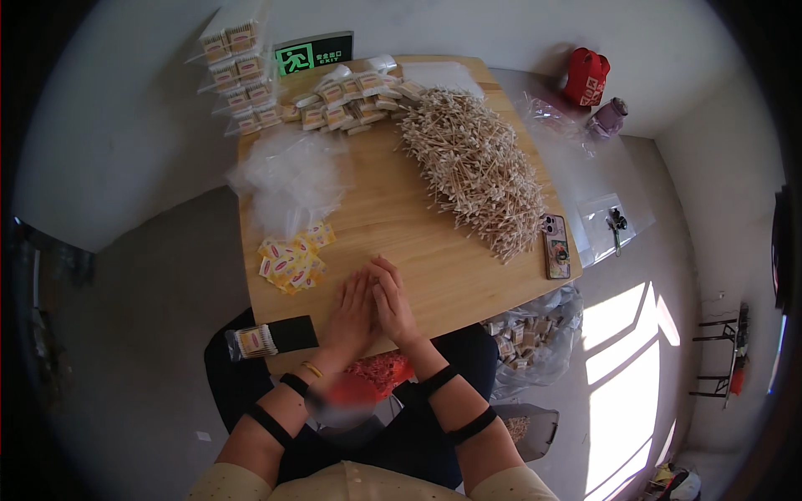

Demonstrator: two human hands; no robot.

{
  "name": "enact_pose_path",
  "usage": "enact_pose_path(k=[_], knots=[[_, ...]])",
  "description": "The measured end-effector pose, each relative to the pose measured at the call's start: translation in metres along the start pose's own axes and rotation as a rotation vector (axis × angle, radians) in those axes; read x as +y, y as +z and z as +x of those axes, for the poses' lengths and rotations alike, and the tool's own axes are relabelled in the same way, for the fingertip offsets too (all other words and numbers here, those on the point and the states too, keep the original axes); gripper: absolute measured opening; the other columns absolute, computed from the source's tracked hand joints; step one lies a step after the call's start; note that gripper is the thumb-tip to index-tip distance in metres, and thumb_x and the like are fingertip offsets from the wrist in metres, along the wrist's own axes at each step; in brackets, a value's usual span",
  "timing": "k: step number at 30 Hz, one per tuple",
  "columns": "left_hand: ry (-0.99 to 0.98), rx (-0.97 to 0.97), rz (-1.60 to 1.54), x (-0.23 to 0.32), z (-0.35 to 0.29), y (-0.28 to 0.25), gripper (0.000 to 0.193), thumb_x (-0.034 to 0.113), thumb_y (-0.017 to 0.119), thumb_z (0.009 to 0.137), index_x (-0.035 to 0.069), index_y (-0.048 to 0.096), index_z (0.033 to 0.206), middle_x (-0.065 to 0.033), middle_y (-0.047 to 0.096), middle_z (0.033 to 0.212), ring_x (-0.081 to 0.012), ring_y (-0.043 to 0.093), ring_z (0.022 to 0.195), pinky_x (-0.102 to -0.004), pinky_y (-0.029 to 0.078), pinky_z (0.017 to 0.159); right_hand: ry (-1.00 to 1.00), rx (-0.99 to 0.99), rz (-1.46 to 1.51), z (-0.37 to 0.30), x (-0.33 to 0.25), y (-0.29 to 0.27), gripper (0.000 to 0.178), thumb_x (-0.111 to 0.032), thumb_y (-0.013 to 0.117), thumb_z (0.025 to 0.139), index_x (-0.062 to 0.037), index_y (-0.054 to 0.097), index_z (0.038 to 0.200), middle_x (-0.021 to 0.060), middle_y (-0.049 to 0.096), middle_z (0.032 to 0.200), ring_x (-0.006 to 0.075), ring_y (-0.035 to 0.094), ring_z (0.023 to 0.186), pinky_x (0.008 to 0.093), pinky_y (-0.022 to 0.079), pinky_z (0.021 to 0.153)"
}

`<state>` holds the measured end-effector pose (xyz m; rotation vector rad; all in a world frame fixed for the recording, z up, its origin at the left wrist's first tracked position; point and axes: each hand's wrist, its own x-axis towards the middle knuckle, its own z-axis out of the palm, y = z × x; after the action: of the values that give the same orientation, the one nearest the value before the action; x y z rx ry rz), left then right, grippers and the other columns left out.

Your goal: The person gathers cotton swabs from a large pile on a wooden table, aligns them into a bundle, and places them into a small plastic wrapper. They then seal the wrapper and add a label before stacking the finished package with others. The process is repeated multiple times.

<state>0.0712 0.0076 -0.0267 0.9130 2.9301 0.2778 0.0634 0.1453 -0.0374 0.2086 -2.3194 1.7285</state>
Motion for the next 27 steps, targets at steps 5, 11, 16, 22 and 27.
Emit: enact_pose_path(k=[5, 11, 16, 22, 27], knots=[[0.014, 0.022, -0.048, -0.004, 0.005, -0.004, 0.094, 0.048, 0.065, 0.091, -0.008, 0.026, 0.155, -0.0255, 0.026, 0.164, -0.0391, 0.02, 0.155, -0.0528, 0.014, 0.127, 0.035, 0.151, 0.045, -0.004, -0.004, -0.008, 0.037, -0.001, 0.042, 0.1, 0.0013, 0.055, 0.134, 0.023, 0.049, 0.142, 0.0419, 0.041, 0.142, 0.0456, 0.034, 0.118], [0.008, 0.045, -0.087, -0.003, 0.013, -0.011, 0.097, 0.057, 0.06, 0.093, -0.009, 0.026, 0.155, -0.0249, 0.027, 0.163, -0.0356, 0.019, 0.156, -0.0521, 0.011, 0.127, 0.108, 0.27, -0.064, -0.006, 0.002, -0.041, 0.033, -0.001, 0.043, 0.1, -0.0001, 0.059, 0.13, 0.0215, 0.051, 0.138, 0.0402, 0.043, 0.14, 0.0446, 0.035, 0.116], [0.006, 0.053, -0.072, -0.003, 0.017, -0.014, 0.097, 0.057, 0.06, 0.093, -0.009, 0.026, 0.155, -0.0245, 0.027, 0.164, -0.0341, 0.018, 0.156, -0.0522, 0.008, 0.128, 0.095, 0.289, -0.051, -0.004, 0.001, -0.04, 0.032, -0.002, 0.043, 0.101, -0.0001, 0.059, 0.129, 0.0218, 0.052, 0.137, 0.0404, 0.045, 0.139, 0.0446, 0.036, 0.116], [0.059, 0.036, -0.05, -0.006, 0.009, -0.015, 0.099, 0.056, 0.063, 0.091, -0.007, 0.025, 0.157, -0.0233, 0.025, 0.165, -0.0339, 0.017, 0.157, -0.0537, 0.008, 0.127, 0.096, 0.282, -0.042, -0.006, 0.0, -0.039, 0.031, -0.004, 0.043, 0.101, 0.0015, 0.058, 0.128, 0.0225, 0.052, 0.137, 0.0413, 0.045, 0.139, 0.0457, 0.036, 0.116], [0.066, 0.007, -0.066, 0.004, 0.008, -0.029, 0.098, 0.052, 0.065, 0.091, -0.005, 0.024, 0.158, -0.0228, 0.024, 0.165, -0.0333, 0.017, 0.157, -0.0542, 0.007, 0.127, 0.094, 0.276, -0.046, -0.006, 0.001, -0.039, 0.03, -0.005, 0.044, 0.102, 0.0018, 0.058, 0.128, 0.0227, 0.053, 0.135, 0.0415, 0.045, 0.139, 0.0456, 0.036, 0.116]])
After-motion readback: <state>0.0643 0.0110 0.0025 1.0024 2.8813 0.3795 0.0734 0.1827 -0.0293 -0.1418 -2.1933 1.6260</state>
